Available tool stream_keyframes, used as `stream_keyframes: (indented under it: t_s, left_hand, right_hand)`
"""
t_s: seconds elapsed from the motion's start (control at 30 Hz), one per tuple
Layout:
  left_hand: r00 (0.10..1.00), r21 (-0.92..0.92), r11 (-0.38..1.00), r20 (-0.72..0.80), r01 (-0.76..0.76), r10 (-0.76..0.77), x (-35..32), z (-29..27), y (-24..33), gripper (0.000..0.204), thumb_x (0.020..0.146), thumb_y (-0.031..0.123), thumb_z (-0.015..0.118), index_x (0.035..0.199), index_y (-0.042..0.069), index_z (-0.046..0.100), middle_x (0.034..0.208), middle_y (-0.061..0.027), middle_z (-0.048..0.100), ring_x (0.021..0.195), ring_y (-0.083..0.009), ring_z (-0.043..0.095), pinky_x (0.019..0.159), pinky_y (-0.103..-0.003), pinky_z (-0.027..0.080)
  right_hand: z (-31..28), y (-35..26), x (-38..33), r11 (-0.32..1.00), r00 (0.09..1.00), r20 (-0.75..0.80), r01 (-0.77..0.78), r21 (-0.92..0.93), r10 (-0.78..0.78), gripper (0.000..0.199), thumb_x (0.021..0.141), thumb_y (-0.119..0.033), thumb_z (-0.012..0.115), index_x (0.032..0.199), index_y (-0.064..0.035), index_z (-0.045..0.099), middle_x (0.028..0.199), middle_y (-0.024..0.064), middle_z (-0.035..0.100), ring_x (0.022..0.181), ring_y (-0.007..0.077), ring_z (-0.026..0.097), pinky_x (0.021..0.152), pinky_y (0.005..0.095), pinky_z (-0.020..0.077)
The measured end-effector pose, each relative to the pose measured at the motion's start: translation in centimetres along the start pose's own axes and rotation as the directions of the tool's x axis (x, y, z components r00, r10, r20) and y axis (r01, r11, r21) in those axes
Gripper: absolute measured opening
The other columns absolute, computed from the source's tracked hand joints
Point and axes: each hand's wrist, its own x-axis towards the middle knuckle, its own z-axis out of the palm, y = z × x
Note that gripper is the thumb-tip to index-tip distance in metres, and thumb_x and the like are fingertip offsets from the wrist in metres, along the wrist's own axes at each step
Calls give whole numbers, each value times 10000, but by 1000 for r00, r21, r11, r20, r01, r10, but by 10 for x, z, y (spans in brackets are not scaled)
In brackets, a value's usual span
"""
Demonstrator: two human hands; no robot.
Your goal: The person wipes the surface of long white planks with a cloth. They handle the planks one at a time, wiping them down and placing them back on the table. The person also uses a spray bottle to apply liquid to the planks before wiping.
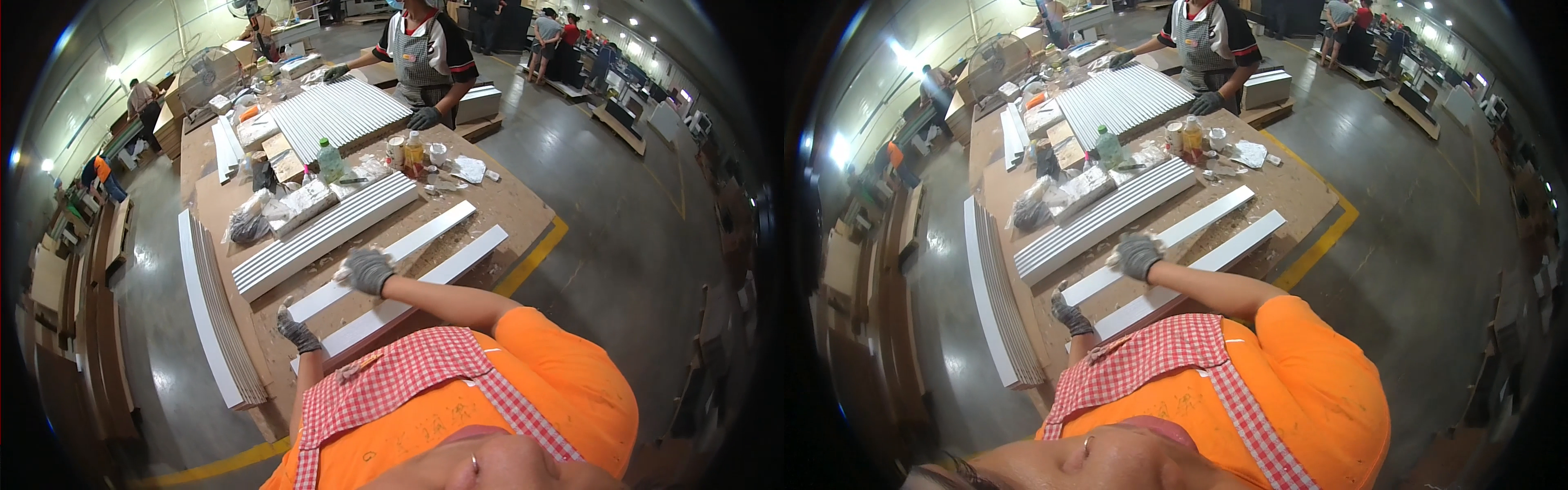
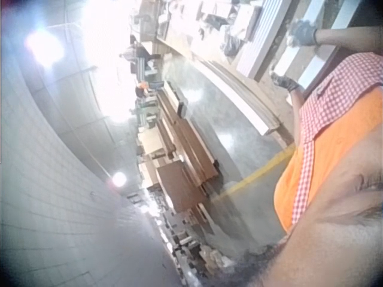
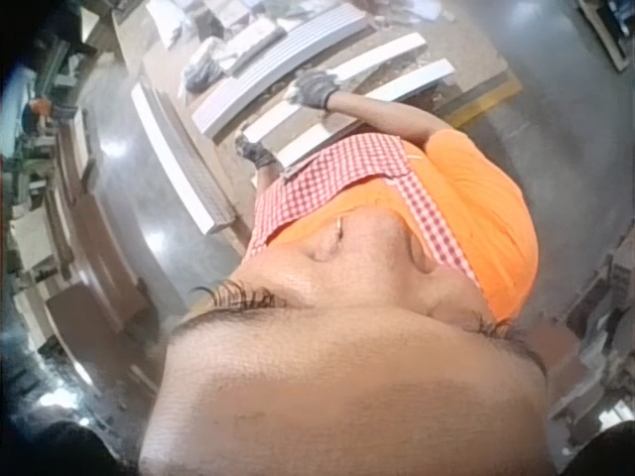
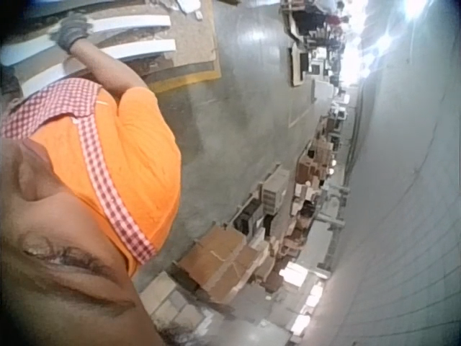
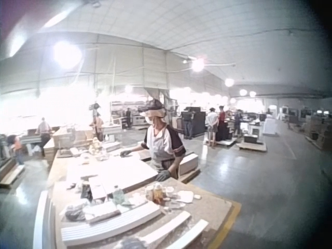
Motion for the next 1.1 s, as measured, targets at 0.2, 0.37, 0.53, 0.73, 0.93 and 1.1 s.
stream_keyframes:
  t_s: [0.2,0.37,0.53,0.73,0.93,1.1]
  left_hand:
    - [975,-271,944,168,187,-145,9,-9,5,397,919,325,478,991,-34,634,966,-123,663,838,-221,642,738,-336,520]
    - [981,-314,930,94,189,-168,-1,1,14,402,932,346,462,944,-10,648,895,-117,676,794,-223,657,683,-336,534]
    - [994,-160,983,-41,94,-102,9,-13,-11,407,943,336,466,870,-19,652,815,-115,676,759,-208,636,714,-321,509]
    - [965,171,949,55,-264,258,1,-8,-1,377,969,230,381,801,23,648,834,-100,682,807,-200,618,834,-337,458]
    - [990,158,977,32,-143,140,-9,7,4,388,984,247,367,840,21,649,844,-81,676,850,-162,604,862,-324,440]
    - [999,-25,999,-6,-47,47,-12,9,18,381,988,268,409,969,-1,677,959,-68,676,892,-132,594,854,-279,442]
  right_hand:
    - [-38,-117,9,937,937,109,312,161,-331,361,800,-413,602,978,-105,667,1154,206,595,1030,349,594,852,484,471]
    - [-26,-118,13,911,923,56,365,193,-381,350,771,-392,652,1025,-151,670,1018,157,599,957,327,596,845,446,466]
    - [-29,-69,-3,916,938,61,317,248,-341,375,725,-394,701,1023,-170,671,993,143,597,958,314,586,837,435,462]
    - [-7,72,-14,967,967,25,252,39,-253,406,825,-526,572,878,-147,706,829,150,650,760,329,629,689,434,499]
    - [-34,136,-19,862,917,378,-293,414,130,255,889,-267,594,817,-46,699,682,129,678,545,234,643,498,347,493]
    - [-29,62,23,957,931,336,45,287,-144,374,763,-436,719,791,-63,706,645,127,662,552,239,649,556,350,515]
